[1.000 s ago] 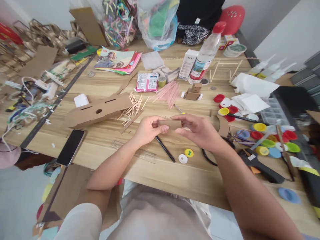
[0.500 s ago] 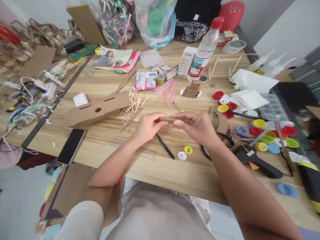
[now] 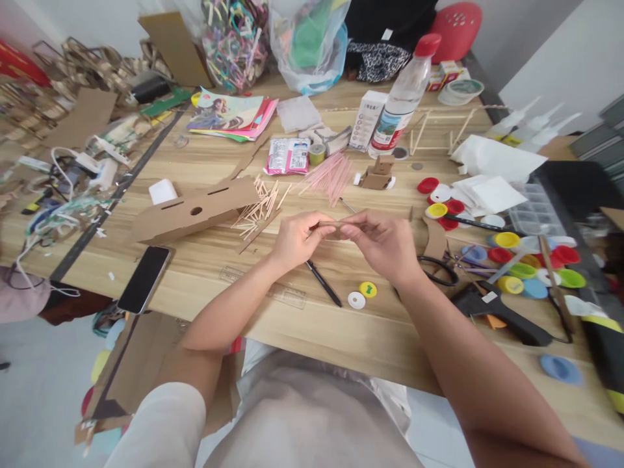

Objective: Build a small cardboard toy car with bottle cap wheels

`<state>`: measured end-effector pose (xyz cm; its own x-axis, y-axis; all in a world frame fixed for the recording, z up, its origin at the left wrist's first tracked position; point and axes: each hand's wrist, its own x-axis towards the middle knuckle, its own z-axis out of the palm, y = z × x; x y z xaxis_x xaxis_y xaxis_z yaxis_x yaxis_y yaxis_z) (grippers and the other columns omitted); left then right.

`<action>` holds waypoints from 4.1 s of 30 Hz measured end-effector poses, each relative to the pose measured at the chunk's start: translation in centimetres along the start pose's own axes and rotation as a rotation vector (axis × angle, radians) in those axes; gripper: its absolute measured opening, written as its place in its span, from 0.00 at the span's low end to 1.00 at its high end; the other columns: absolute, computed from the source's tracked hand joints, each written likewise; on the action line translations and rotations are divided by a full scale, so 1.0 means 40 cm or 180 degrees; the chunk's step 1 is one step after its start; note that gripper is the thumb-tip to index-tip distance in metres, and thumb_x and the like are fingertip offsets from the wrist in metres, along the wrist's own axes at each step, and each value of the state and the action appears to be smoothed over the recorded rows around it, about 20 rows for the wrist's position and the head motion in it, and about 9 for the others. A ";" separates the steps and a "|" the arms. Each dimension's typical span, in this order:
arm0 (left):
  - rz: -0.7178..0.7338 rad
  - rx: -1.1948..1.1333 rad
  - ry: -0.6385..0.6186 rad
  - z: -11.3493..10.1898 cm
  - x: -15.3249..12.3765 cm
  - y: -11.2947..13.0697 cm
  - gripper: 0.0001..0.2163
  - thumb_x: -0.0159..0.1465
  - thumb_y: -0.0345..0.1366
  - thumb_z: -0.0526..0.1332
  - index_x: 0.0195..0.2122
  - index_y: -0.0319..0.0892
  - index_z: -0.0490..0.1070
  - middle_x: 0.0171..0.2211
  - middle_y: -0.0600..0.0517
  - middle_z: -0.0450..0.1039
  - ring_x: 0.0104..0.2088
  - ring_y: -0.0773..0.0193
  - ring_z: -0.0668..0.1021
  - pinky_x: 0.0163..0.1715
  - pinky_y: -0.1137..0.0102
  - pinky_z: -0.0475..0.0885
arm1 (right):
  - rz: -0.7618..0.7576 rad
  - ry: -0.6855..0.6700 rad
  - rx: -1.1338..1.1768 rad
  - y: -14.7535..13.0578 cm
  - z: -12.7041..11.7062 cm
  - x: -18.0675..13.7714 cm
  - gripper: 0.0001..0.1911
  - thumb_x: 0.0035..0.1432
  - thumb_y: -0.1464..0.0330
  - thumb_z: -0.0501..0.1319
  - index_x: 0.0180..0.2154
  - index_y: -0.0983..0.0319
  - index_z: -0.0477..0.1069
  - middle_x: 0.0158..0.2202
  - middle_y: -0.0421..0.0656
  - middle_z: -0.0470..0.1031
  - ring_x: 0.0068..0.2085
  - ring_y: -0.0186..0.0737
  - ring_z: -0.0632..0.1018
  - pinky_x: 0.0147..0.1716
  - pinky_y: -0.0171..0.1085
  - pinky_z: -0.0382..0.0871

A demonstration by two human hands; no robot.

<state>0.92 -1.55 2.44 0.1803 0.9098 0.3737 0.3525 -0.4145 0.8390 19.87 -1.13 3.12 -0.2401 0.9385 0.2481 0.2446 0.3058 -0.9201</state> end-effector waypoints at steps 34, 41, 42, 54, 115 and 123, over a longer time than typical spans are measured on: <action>-0.0313 -0.0936 0.0109 -0.005 0.021 -0.111 0.15 0.59 0.49 0.72 0.38 0.42 0.83 0.40 0.46 0.86 0.41 0.56 0.86 0.46 0.62 0.81 | -0.0571 -0.0014 -0.0737 0.059 -0.018 0.036 0.05 0.58 0.67 0.69 0.38 0.54 0.84 0.42 0.44 0.87 0.41 0.50 0.86 0.45 0.49 0.81; -0.0703 -0.1208 0.0001 -0.002 0.023 -0.122 0.14 0.56 0.43 0.74 0.40 0.41 0.83 0.40 0.46 0.86 0.38 0.57 0.85 0.43 0.62 0.81 | -0.0221 -0.0011 -0.0353 0.089 -0.007 0.032 0.09 0.59 0.62 0.69 0.41 0.54 0.86 0.49 0.45 0.86 0.51 0.54 0.85 0.53 0.53 0.80; -0.0753 -0.1210 -0.0007 -0.001 0.023 -0.121 0.14 0.56 0.42 0.74 0.40 0.41 0.83 0.40 0.46 0.86 0.36 0.58 0.85 0.41 0.64 0.80 | -0.0207 -0.0032 -0.0349 0.090 -0.007 0.032 0.09 0.59 0.62 0.69 0.41 0.54 0.86 0.49 0.45 0.86 0.51 0.55 0.85 0.54 0.53 0.79; -0.0490 -0.0524 0.0030 0.024 0.017 -0.126 0.05 0.60 0.29 0.68 0.35 0.42 0.83 0.43 0.45 0.85 0.41 0.59 0.85 0.43 0.66 0.80 | -0.0541 -0.0391 -0.0956 0.136 -0.016 0.049 0.19 0.54 0.66 0.73 0.50 0.51 0.84 0.58 0.42 0.82 0.58 0.54 0.81 0.62 0.53 0.73; -0.0418 -0.0760 -0.0060 0.015 -0.051 -0.057 0.21 0.63 0.50 0.68 0.51 0.44 0.75 0.30 0.52 0.81 0.32 0.61 0.82 0.36 0.69 0.74 | 0.0416 -0.0396 0.0303 0.040 0.028 0.000 0.17 0.50 0.66 0.68 0.44 0.59 0.78 0.29 0.37 0.74 0.29 0.37 0.74 0.28 0.37 0.69; -0.0599 -0.0653 0.0044 0.005 -0.054 -0.061 0.20 0.61 0.49 0.70 0.49 0.44 0.74 0.26 0.55 0.77 0.26 0.65 0.77 0.27 0.72 0.68 | 0.0265 -0.0058 -0.0013 0.018 0.055 -0.014 0.10 0.50 0.70 0.65 0.38 0.58 0.76 0.31 0.39 0.77 0.31 0.39 0.76 0.32 0.39 0.72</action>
<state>-0.14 -2.50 -0.51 0.1161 0.9712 0.2079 0.1852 -0.2268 0.9562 18.11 -1.79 1.67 -0.2360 0.9576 0.1653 0.2682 0.2277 -0.9361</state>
